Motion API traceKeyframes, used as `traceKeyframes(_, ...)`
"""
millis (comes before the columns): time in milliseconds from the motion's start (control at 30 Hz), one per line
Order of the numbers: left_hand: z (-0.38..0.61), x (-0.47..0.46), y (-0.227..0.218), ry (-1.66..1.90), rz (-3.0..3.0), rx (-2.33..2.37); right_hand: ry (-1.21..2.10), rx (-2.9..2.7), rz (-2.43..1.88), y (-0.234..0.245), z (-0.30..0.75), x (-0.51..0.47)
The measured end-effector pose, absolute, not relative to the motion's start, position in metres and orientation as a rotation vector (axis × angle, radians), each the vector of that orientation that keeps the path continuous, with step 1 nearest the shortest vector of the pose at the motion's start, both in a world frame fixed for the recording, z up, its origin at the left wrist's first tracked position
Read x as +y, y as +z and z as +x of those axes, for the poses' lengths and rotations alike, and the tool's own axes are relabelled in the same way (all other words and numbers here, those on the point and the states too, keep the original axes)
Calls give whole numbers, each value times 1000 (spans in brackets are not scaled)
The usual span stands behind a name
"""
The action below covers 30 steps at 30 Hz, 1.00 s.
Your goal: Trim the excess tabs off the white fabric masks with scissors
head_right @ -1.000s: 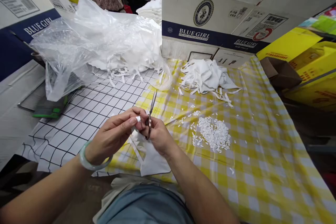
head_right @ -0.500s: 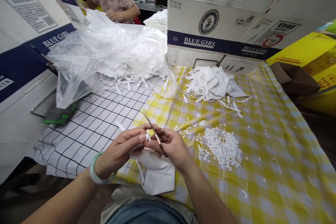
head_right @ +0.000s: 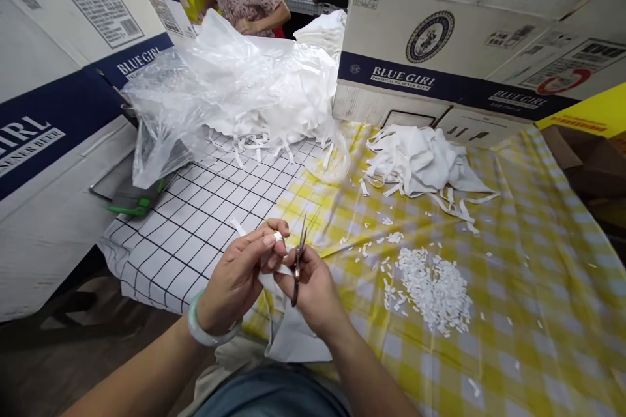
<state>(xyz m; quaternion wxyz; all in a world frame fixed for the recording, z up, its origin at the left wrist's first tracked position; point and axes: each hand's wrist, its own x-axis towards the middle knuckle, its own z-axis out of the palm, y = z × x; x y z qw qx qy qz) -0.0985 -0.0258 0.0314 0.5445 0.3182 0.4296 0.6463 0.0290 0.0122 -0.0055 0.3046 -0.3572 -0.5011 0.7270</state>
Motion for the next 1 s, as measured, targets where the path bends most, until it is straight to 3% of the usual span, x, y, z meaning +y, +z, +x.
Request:
traceKeyframes(167,-79,-21,20,1495,1101,1211,1074,-1995,-1263,11,87,25)
traceKeyframes(300,-59,-16,14,1465,1262,1179,728,-2268,-1237,21,111,23)
traceKeyframes(1000,-39,-7,-4,1391,1531,1082,739,-2324,-1266,12,131,28)
